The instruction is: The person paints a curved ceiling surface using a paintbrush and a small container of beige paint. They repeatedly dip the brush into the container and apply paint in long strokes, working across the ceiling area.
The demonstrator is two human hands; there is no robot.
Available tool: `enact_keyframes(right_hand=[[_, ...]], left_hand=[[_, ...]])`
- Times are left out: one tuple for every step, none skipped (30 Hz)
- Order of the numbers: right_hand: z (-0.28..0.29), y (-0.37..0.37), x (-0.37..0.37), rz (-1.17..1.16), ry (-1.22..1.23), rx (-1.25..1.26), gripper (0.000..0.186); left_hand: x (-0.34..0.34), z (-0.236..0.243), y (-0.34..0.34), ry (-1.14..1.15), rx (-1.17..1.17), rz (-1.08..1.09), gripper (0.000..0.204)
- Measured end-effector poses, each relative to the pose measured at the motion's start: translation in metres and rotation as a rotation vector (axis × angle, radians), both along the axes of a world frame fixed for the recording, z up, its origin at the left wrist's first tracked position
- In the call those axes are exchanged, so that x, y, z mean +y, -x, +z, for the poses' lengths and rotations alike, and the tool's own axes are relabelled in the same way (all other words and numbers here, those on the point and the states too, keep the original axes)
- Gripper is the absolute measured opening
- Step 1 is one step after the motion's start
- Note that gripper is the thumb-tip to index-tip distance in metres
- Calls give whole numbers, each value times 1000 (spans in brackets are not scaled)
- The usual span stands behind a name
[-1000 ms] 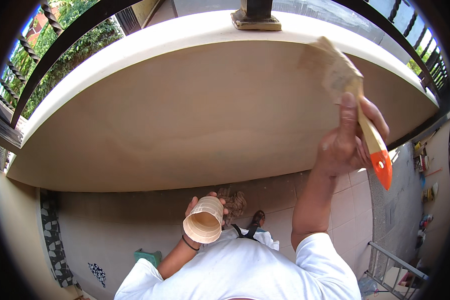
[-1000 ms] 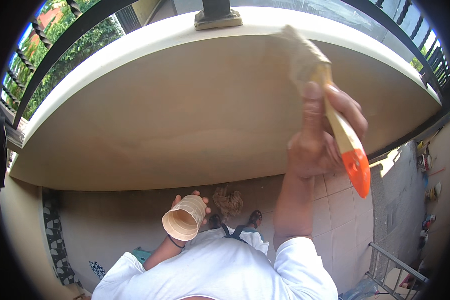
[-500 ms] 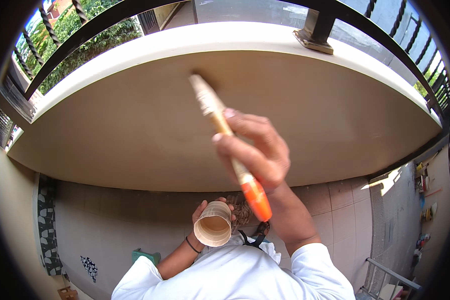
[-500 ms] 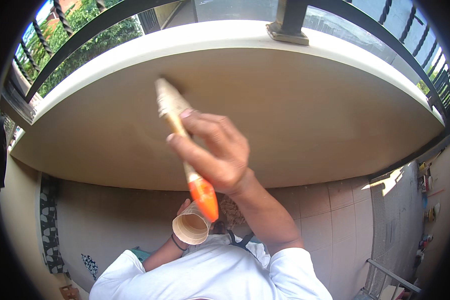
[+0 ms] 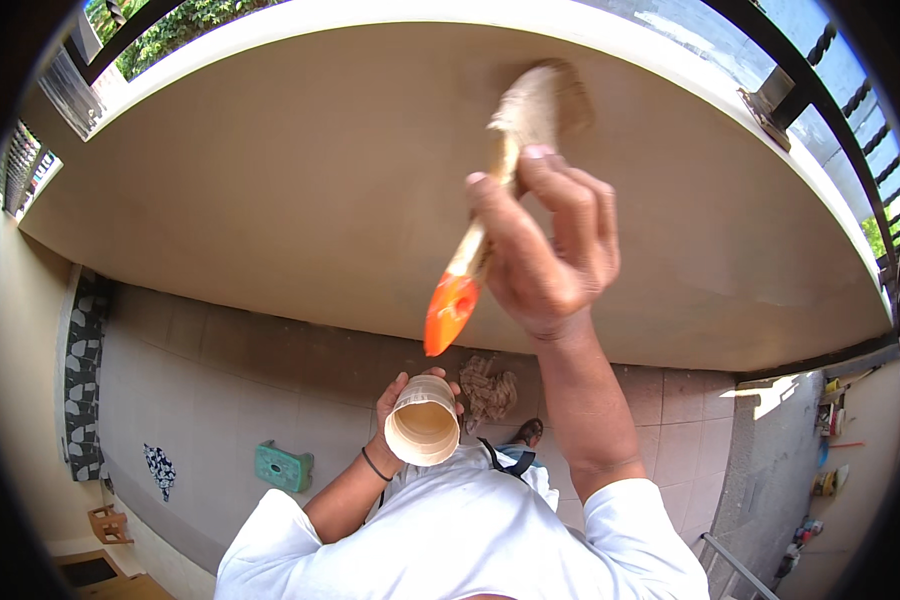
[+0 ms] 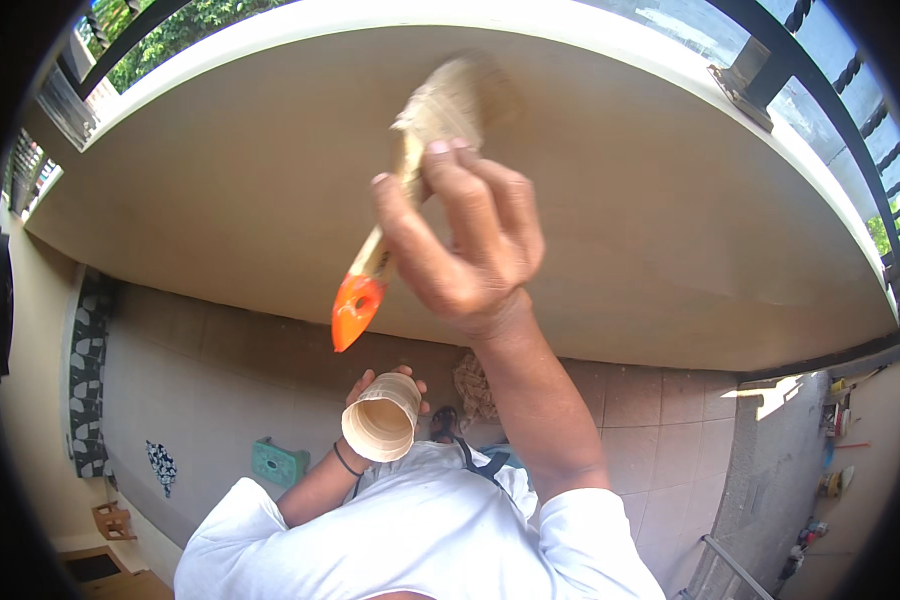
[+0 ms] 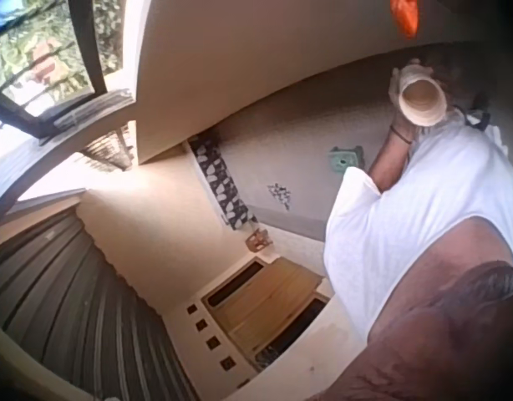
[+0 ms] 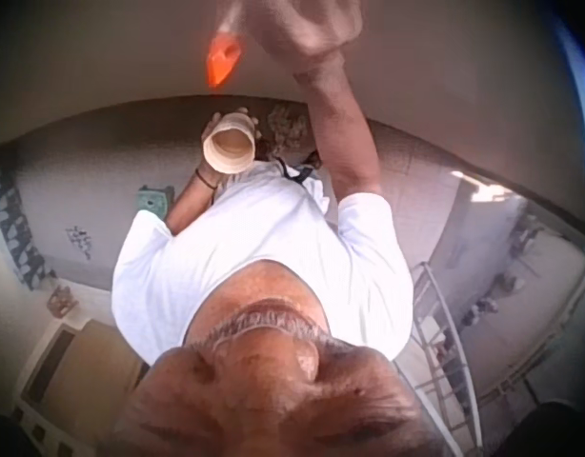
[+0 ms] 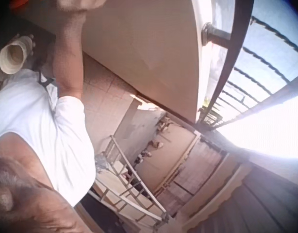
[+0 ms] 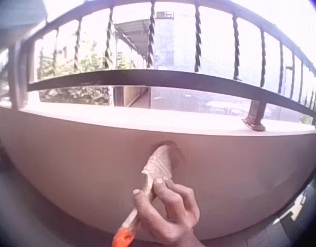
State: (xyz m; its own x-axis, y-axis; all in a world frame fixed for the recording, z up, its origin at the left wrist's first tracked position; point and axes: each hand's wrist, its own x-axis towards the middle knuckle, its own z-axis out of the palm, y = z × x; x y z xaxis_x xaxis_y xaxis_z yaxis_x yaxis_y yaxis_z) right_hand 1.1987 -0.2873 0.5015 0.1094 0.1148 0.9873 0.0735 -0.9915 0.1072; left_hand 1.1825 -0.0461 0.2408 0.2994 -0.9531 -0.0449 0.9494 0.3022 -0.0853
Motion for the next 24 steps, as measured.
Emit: enact_keyframes(right_hand=[[-11, -11, 14, 99, 5, 30, 29], [-16, -10, 26, 169, -22, 75, 31], [-18, -9, 34, 258, -50, 91, 30], [-17, -8, 29, 333, -80, 109, 30], [-15, -4, 17, 407, -111, 128, 30], [-7, 5, 6, 344, -161, 52, 30], [3, 16, -7, 276, -211, -26, 30], [5, 22, -31, 300, -300, -205, 25], [13, 35, -43, 169, -386, -279, 23], [21, 53, -50, 20, -469, -348, 21], [23, 62, -56, -61, -416, -386, 22], [26, 69, -60, -144, -363, -424, 22], [28, 73, -60, -225, -310, -462, 23], [27, 74, -58, -291, -224, -418, 27], [27, 66, -47, -90, -263, -431, 27], [28, 48, -28, 112, -298, -443, 28], [25, 29, -14, 310, -333, -443, 29], [24, 17, -5, 425, -346, -327, 31], [24, 7, 0, 523, -353, -211, 33], [24, -9, 2, 579, -359, -195, 29], [25, -22, -1, 628, -363, -178, 25], [25, -26, -8, 625, -408, -197, 25], [25, -28, -16, 620, -452, -217, 24], [25, -25, -21, 622, -497, -237, 24]], left_hand=[[2, 7, -1, -15, 13, 6, 62], [2, 11, -3, -30, 26, 9, 62], [4, 11, -6, -7, 4, 17, 62], [6, 8, -7, 14, -16, 27, 62], [6, 7, -8, 34, -36, 37, 61], [6, 8, -6, 21, 39, 31, 61], [8, 5, -6, 23, 23, 29, 61], [5, 0, -8, 35, 0, 20, 61], [6, -5, -10, 41, -23, 28, 61], [8, -8, -8, 37, -19, 20, 61], [8, -9, -10, 35, -21, 16, 60], [8, -10, -11, 31, -25, 9, 60], [9, -10, -12, 29, -20, 11, 60], [9, -10, -12, 28, -16, 13, 60], [8, -10, -12, 22, -15, 2, 60], [7, -8, -13, 24, -23, 2, 60], [5, -6, -13, 26, -21, -2, 60], [5, -2, -14, 28, -30, 5, 60], [3, 2, -14, 32, -30, 12, 60], [0, 4, -13, 33, -31, 15, 60], [-2, 8, -13, 33, -29, 10, 60], [-2, 10, -13, 31, -36, 18, 60], [-1, 13, -14, 29, -44, 24, 59], [1, 15, -14, 25, -50, 37, 59]])
